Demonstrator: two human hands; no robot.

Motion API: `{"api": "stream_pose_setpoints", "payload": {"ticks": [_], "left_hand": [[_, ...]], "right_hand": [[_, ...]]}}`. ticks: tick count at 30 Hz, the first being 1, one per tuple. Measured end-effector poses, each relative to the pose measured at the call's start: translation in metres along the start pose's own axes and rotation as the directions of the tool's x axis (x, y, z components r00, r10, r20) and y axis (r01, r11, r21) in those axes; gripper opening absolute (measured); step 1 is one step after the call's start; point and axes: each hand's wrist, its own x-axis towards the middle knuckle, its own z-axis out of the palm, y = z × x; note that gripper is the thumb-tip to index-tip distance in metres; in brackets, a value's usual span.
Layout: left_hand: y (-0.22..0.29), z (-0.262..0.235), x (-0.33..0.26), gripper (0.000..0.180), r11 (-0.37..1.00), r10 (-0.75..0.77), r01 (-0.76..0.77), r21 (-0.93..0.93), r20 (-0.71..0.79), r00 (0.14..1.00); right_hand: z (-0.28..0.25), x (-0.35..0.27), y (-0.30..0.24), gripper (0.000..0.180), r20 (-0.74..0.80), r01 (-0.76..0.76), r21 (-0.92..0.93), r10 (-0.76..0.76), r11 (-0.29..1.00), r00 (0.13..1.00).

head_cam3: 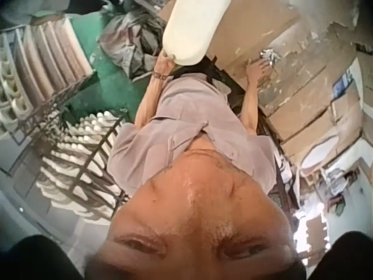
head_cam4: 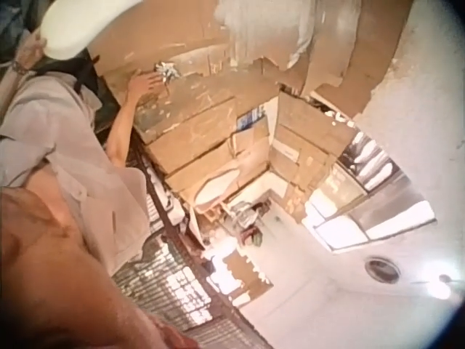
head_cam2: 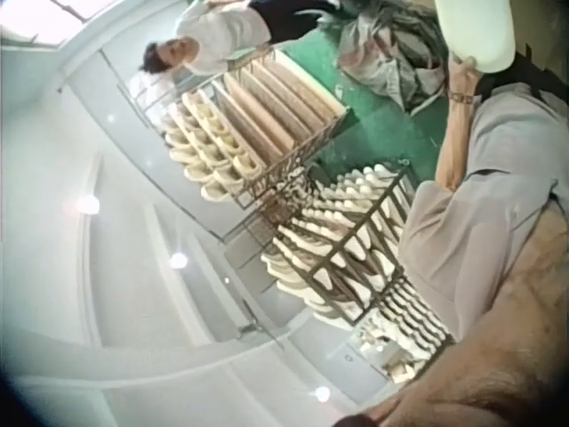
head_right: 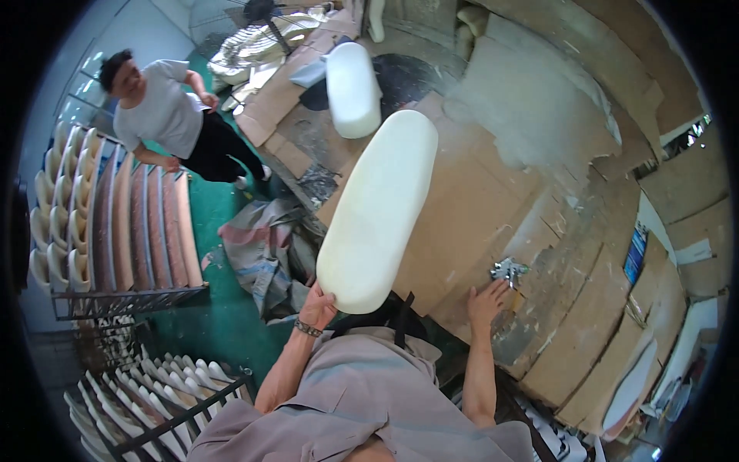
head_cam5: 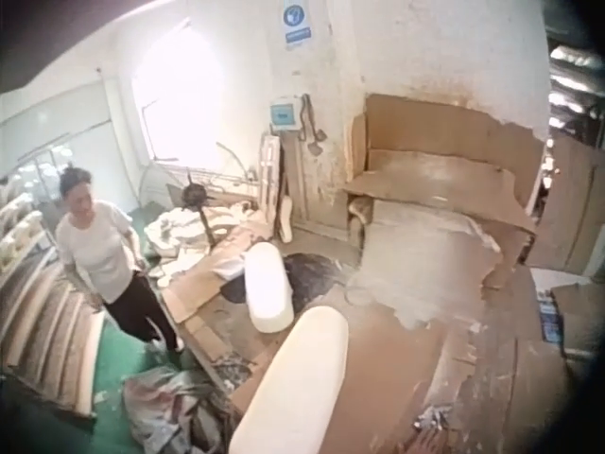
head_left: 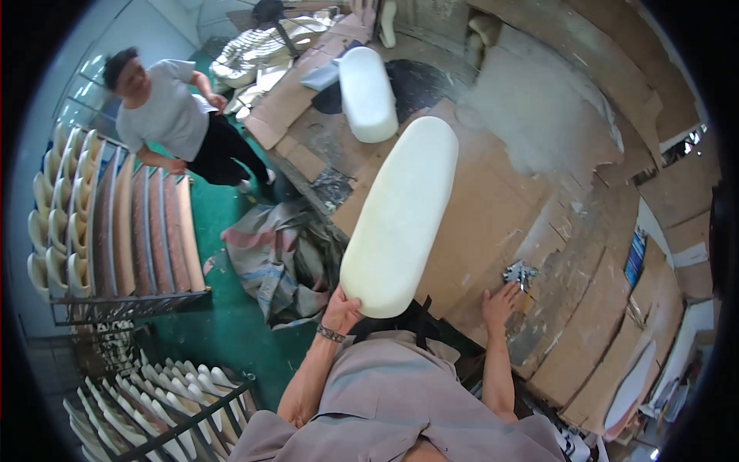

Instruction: Applying adhesive to foam parts and handing them over to a coworker in a factory setting.

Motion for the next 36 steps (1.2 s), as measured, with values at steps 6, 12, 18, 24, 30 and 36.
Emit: {"api": "stream_pose_setpoints", "payload": {"ticks": [6, 12, 18, 24, 30, 36], "left_hand": [[-0.005, -0.005, -0.029, 0.067, 0.994, 0.094, -0.090, 0.058, -0.064, 0.994], [-0.010, 0.002, -0.044, 0.073, 0.997, 0.082, -0.081, 0.014, -0.101, 0.991], [0.011, 0.020, -0.039, 0.078, 0.988, 0.141, -0.136, 0.078, -0.059, 0.988], [0.064, 0.006, -0.021, 0.066, 0.956, -0.085, 0.060, 0.286, 0.076, 0.993], [0.100, -0.106, -0.032, 0.052, 0.519, 0.088, 0.085, 0.850, -0.152, 0.985], [0.095, -0.253, -0.113, 0.052, 0.116, 0.367, 0.452, 0.884, -0.461, 0.808]], "right_hand": [[-0.037, -0.024, -0.058, 0.074, 0.273, 0.218, 0.395, -0.340, 0.892, 0.900], [-0.081, -0.114, -0.169, 0.062, 0.414, -0.547, 0.836, -0.691, 0.032, 0.593], [-0.124, -0.140, -0.223, 0.072, 0.430, -0.652, 0.720, -0.585, -0.237, 0.688], [-0.127, -0.139, -0.245, 0.071, 0.357, -0.554, 0.754, -0.488, -0.353, 0.796], [-0.120, -0.130, -0.276, 0.068, 0.317, -0.483, 0.793, -0.427, -0.370, 0.847], [-0.126, -0.094, -0.336, 0.067, 0.253, -0.437, 0.832, -0.466, -0.343, 0.848]]}}
